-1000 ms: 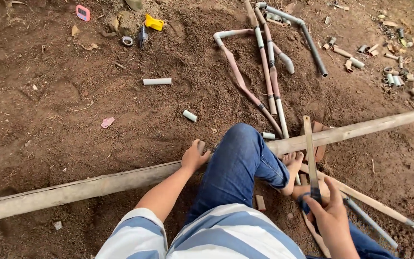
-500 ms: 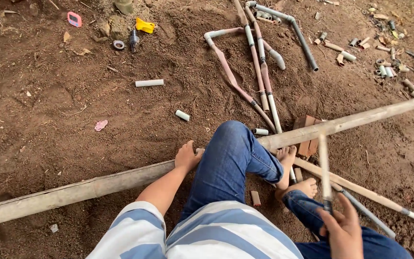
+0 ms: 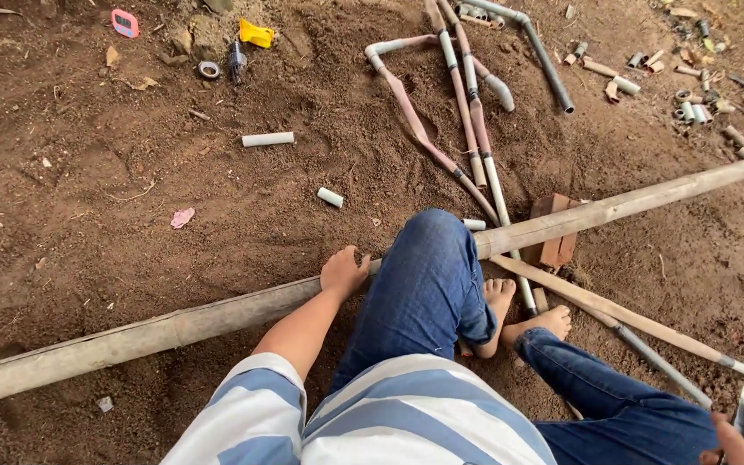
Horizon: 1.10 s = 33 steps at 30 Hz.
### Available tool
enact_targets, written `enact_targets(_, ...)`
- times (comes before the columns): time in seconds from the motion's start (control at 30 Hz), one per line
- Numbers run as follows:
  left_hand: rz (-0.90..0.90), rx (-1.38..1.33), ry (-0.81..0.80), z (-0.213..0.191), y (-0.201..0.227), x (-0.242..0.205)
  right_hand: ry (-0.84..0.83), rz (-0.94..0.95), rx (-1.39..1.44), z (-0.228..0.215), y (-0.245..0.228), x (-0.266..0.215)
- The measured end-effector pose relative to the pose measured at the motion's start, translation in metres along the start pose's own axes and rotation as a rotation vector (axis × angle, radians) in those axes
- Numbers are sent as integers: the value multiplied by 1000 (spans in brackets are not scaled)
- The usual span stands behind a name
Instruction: A person sits on the ground in an outdoor workshop area, using a hacksaw to cut a long wooden pole. After finishing the cut, they stand up and walk across the dirt ground carrying the pole.
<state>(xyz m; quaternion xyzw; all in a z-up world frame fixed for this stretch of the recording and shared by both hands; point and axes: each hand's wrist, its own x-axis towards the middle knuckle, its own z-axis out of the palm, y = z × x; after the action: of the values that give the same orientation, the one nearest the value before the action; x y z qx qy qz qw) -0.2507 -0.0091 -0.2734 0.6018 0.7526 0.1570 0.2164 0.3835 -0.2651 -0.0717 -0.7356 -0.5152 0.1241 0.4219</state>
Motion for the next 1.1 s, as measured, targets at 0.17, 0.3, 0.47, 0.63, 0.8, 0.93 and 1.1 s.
enact_targets(0.17,0,-8,-27,-8,4,-4,-26,5,81,14,26,27)
enact_targets(0.3,-35,35,-135,-12,3,-4,-94,-18,156,27,-104,52)
enact_targets(0.47,285,90,-153,-21,2,-18,-220,-172,-757,39,-254,101)
enact_targets(0.63,463,-127,-76,30,-61,6,-484,80,-837,108,-248,196)
enact_targets(0.8,520,75,-151,46,-140,33,-553,-47,-764,189,-155,298)
enact_targets(0.93,528,229,-224,37,-159,41,-547,-315,-870,263,-92,437)
enact_targets(1.1,476,441,-256,26,-151,52,-305,-239,-639,304,-66,639)
